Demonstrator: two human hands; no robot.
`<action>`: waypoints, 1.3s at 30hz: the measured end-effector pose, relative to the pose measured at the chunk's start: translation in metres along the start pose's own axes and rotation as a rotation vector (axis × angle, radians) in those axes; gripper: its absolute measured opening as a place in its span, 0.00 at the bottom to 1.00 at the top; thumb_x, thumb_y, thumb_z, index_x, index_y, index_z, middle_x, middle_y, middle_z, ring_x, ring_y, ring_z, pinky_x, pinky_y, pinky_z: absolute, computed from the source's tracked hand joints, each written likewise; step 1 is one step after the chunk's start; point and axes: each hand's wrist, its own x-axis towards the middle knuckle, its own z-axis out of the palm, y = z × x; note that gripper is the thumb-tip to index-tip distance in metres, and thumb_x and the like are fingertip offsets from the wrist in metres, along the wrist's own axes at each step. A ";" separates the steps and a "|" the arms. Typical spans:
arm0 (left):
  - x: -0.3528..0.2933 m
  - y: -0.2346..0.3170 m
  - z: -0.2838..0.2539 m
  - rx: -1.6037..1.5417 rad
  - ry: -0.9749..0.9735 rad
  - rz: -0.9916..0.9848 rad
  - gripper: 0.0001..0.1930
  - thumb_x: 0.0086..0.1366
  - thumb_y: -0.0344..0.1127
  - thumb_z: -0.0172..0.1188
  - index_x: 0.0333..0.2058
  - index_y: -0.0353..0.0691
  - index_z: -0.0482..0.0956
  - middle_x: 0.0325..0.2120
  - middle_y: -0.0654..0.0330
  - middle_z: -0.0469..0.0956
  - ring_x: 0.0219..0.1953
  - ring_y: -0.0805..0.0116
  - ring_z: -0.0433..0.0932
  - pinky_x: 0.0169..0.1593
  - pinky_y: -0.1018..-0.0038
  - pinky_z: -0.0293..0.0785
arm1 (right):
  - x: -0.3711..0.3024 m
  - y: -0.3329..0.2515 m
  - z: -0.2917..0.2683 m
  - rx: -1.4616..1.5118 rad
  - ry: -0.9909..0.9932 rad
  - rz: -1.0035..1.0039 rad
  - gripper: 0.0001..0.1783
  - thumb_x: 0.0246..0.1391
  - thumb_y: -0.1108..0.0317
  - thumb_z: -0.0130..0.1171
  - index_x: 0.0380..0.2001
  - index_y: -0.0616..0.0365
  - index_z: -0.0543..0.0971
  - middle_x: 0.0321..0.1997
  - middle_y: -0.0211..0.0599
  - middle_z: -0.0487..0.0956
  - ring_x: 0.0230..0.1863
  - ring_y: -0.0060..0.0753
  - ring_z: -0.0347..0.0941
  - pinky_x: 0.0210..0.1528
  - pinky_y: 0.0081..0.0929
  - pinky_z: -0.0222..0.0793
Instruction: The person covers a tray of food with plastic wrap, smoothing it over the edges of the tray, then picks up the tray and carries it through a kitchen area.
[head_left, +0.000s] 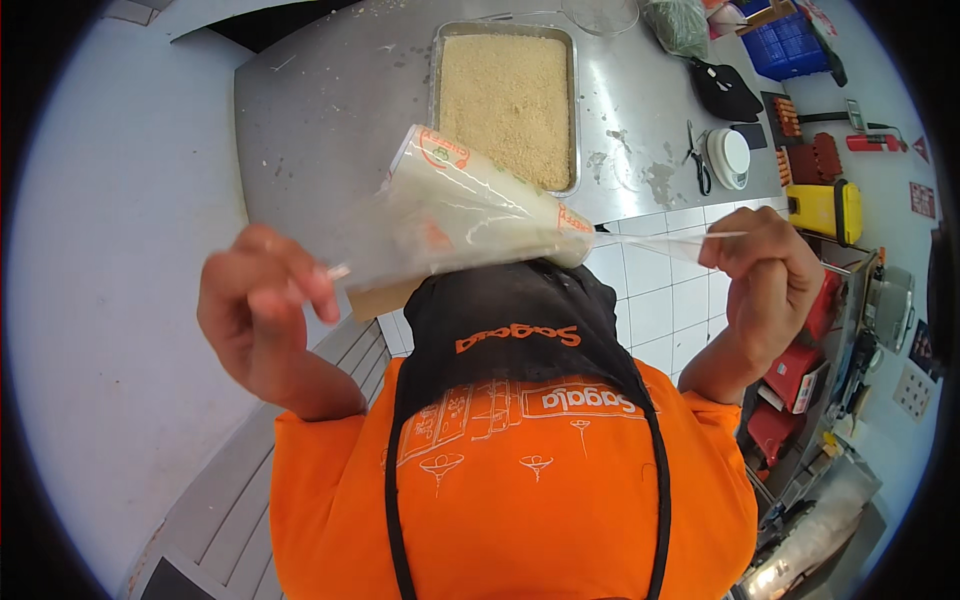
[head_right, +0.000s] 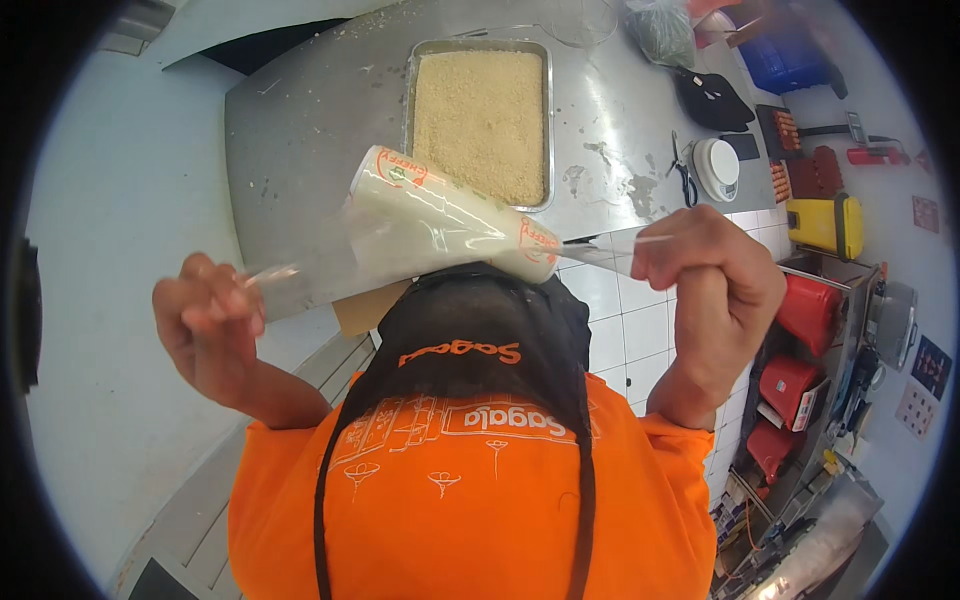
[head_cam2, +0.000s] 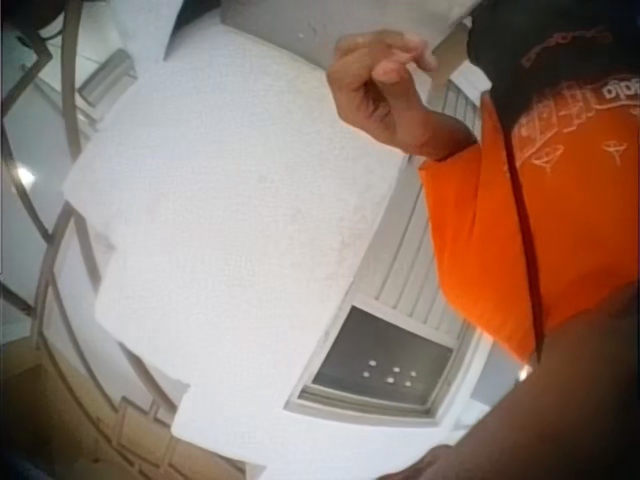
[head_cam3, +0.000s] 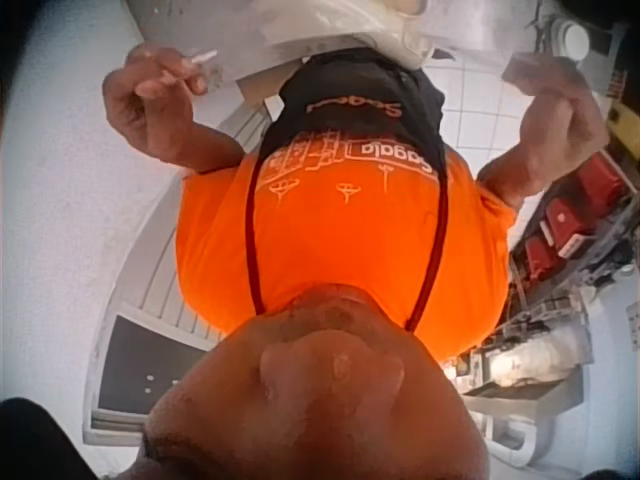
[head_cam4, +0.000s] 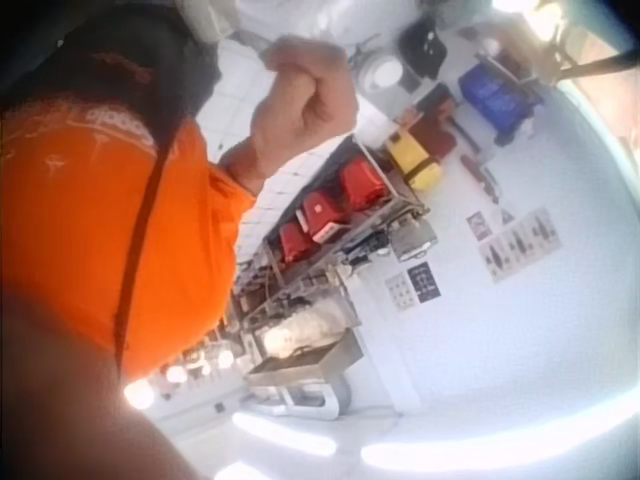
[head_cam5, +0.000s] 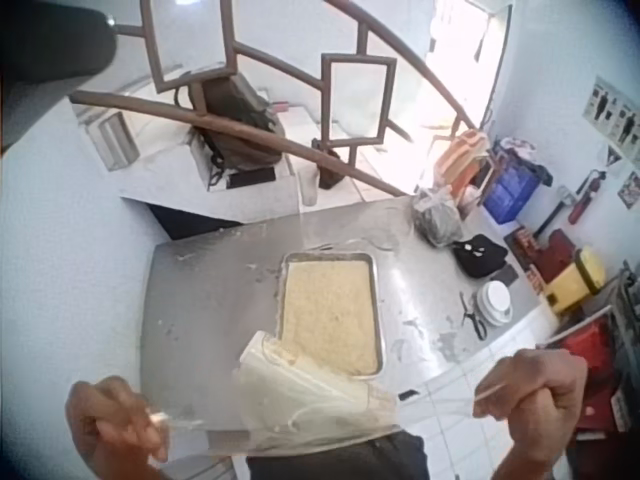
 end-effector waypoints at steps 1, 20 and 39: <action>-0.004 -0.006 -0.002 -0.096 -0.070 0.078 0.12 0.72 0.41 0.52 0.33 0.38 0.69 0.29 0.56 0.74 0.20 0.77 0.68 0.23 0.81 0.66 | 0.000 0.004 0.003 -0.012 0.015 -0.045 0.11 0.44 0.86 0.41 0.21 0.68 0.74 0.22 0.38 0.75 0.24 0.25 0.70 0.27 0.20 0.63; 0.015 -0.001 -0.016 -0.174 0.043 0.072 0.11 0.73 0.39 0.51 0.37 0.37 0.71 0.30 0.48 0.79 0.10 0.85 0.56 0.14 0.89 0.53 | 0.008 -0.017 0.002 0.085 -0.024 -0.256 0.11 0.46 0.84 0.37 0.18 0.65 0.71 0.19 0.39 0.68 0.17 0.25 0.63 0.22 0.23 0.58; 0.251 -0.141 0.032 0.031 0.145 -0.107 0.14 0.74 0.44 0.50 0.34 0.40 0.73 0.32 0.60 0.79 0.27 0.75 0.79 0.32 0.78 0.76 | 0.228 0.111 -0.026 -0.428 0.092 -0.181 0.14 0.59 0.72 0.43 0.20 0.58 0.73 0.15 0.27 0.69 0.15 0.19 0.64 0.18 0.20 0.60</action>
